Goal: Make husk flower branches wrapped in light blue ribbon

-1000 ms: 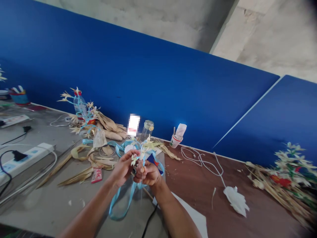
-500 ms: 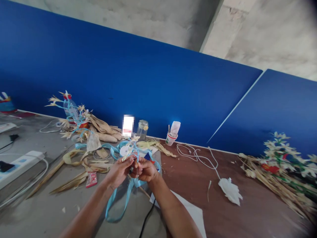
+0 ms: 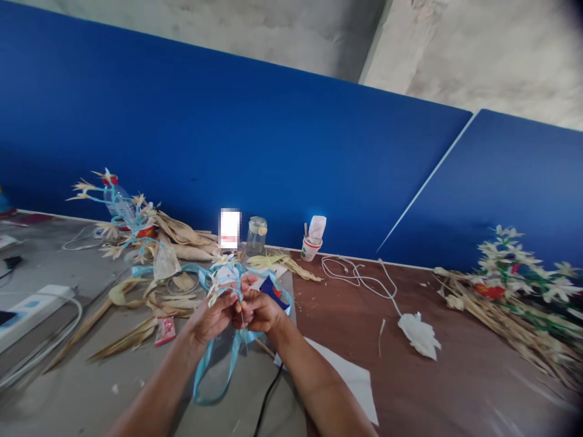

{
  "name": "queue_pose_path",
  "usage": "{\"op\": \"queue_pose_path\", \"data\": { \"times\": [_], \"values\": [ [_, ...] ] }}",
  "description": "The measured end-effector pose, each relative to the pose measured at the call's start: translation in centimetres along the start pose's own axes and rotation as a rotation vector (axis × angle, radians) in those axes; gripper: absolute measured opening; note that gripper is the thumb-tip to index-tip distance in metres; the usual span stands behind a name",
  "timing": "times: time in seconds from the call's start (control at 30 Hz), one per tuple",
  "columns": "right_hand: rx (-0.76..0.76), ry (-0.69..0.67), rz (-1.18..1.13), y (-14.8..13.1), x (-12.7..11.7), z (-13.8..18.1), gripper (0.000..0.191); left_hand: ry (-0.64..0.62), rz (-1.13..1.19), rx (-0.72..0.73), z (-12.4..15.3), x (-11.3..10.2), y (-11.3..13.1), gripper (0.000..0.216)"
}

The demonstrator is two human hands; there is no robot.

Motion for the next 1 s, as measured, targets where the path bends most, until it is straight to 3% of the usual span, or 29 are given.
{"op": "queue_pose_path", "data": {
  "times": [0.1,0.27,0.47,0.7,1.0],
  "values": [
    [-0.008,0.038,0.008,-0.1,0.0,0.0,0.024,-0.01,-0.018,-0.008,-0.2,-0.4,0.0,0.011],
    [-0.004,0.095,0.021,-0.4,-0.2,0.1,0.027,0.074,0.008,0.117,-0.8,-0.7,1.0,0.013],
    [0.031,0.154,-0.028,-0.4,-0.1,0.0,0.028,0.077,-0.018,0.106,-1.0,-0.9,1.4,0.013],
    [-0.082,0.387,0.047,-0.6,-0.6,-0.5,0.031,0.138,0.019,0.127,-1.4,-2.0,1.5,0.012],
    [-0.211,0.633,0.508,-2.2,-0.3,0.0,0.017,0.259,-0.014,0.073,-1.5,-3.1,1.3,0.018]
  ]
}}
Point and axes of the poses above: each hand's wrist, its own z-axis away from the middle knuckle, its own x-axis out of the palm, y = z × x, the point moved 3 cm from there along -z, towards the middle knuckle, and after that the axes turned 5 degrees about x, right-handed, at the moved point
